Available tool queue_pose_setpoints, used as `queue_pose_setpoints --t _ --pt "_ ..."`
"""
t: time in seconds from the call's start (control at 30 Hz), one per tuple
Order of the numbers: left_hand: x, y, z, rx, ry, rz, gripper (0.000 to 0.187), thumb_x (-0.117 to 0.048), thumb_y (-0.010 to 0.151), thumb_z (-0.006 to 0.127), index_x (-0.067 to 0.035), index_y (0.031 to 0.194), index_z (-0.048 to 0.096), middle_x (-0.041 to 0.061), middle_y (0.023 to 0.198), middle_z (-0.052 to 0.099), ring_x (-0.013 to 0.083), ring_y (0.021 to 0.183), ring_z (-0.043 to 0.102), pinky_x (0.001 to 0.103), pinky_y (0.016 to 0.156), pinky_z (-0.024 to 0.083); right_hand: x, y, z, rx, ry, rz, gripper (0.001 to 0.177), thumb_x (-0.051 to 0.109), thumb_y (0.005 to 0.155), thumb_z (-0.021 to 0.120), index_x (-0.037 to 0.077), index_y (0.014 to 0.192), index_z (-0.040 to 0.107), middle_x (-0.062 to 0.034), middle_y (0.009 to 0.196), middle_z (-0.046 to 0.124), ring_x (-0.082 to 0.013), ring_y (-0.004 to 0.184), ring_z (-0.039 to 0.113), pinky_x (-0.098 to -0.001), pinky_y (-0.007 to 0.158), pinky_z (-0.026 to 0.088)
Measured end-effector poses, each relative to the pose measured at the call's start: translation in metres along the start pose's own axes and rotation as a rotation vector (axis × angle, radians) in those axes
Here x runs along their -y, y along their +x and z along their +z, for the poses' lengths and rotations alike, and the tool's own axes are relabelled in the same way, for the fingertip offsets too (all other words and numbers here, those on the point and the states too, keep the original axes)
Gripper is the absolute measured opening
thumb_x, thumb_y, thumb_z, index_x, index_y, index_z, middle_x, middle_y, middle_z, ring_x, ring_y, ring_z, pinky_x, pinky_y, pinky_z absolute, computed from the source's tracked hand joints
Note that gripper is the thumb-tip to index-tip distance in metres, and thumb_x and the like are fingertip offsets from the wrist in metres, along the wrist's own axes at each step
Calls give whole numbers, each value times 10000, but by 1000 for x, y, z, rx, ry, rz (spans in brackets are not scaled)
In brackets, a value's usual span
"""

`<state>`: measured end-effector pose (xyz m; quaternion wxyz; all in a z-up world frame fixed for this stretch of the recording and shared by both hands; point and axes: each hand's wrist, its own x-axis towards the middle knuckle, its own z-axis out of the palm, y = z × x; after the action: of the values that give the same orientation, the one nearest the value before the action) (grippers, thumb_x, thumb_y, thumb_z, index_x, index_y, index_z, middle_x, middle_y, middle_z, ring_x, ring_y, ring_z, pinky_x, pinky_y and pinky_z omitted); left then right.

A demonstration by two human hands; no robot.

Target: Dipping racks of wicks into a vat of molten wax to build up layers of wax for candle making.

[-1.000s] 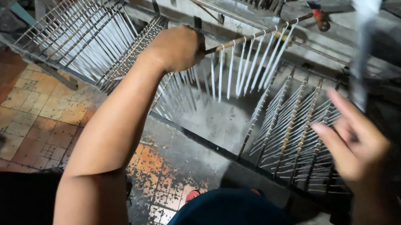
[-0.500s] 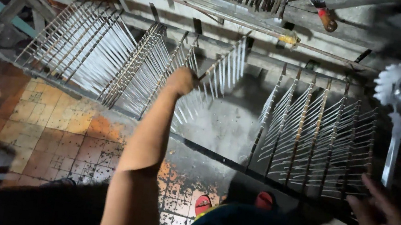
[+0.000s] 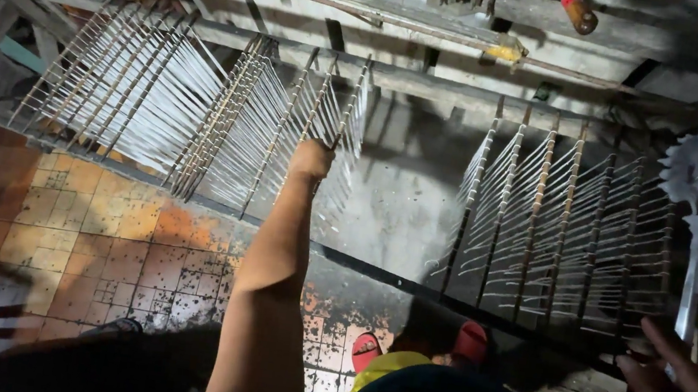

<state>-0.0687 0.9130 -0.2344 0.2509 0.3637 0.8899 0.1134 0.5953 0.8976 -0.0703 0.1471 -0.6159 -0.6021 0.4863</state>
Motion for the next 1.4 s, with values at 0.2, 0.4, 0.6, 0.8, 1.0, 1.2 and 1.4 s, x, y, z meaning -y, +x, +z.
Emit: queue_pose_setpoints --t 0.2,0.4,0.6,0.8,1.0,1.2,1.4 --pt "-9 -13 -16 45 -96 -123 249 -245 1003 559 -69 1002 737 138 1041 749 266 922 725 373 825 609 -8 -1 6 -29 -24 34 794 62 938 668 199 1691 459 -175 789 507 -262 730 490 -397 728 378" --pt "18 19 3 -9 -56 -105 256 -251 930 636 -67 1059 759 154 1037 759 323 953 732 429 834 596 51 -26 27 -180 -195 -1 674 104 894 680 140 1549 527 -77 1549 504 -257 1230 513 -419 1153 323" --pt "69 78 43 62 270 9 346 -154 630 825 -109 969 772 151 1024 752 327 1023 728 413 804 572 -3 -20 22 -59 -39 -71 771 49 965 619 159 1708 442 -102 661 483 -202 541 425 -372 531 319" --pt "18 7 -10 114 -178 -207 202 -169 917 613 -31 975 748 110 844 762 217 636 760 316 587 643 -17 -26 37 -158 145 -242 749 -108 928 632 97 1642 531 -50 1033 490 -149 954 509 -293 904 413" --pt "10 -6 -13 115 -243 -195 223 -172 974 659 -35 1128 743 118 1029 759 152 666 745 234 603 649 -2 -32 27 -101 -31 -279 789 -47 934 665 61 1698 498 -134 884 583 -214 787 557 -360 814 434" --pt "25 12 5 53 -57 -150 280 -311 934 745 -102 1118 771 108 1069 758 230 940 734 341 864 623 19 -39 38 -169 31 -141 695 20 972 658 57 1653 522 -90 813 441 -183 718 412 -339 680 334" --pt "26 -63 -13 -381 -145 12 549 -553 918 705 -98 1222 747 94 1255 739 285 1070 737 422 838 604 35 -42 23 -224 -58 -88 640 101 1026 664 108 1655 547 -37 872 517 -124 815 461 -287 769 356"
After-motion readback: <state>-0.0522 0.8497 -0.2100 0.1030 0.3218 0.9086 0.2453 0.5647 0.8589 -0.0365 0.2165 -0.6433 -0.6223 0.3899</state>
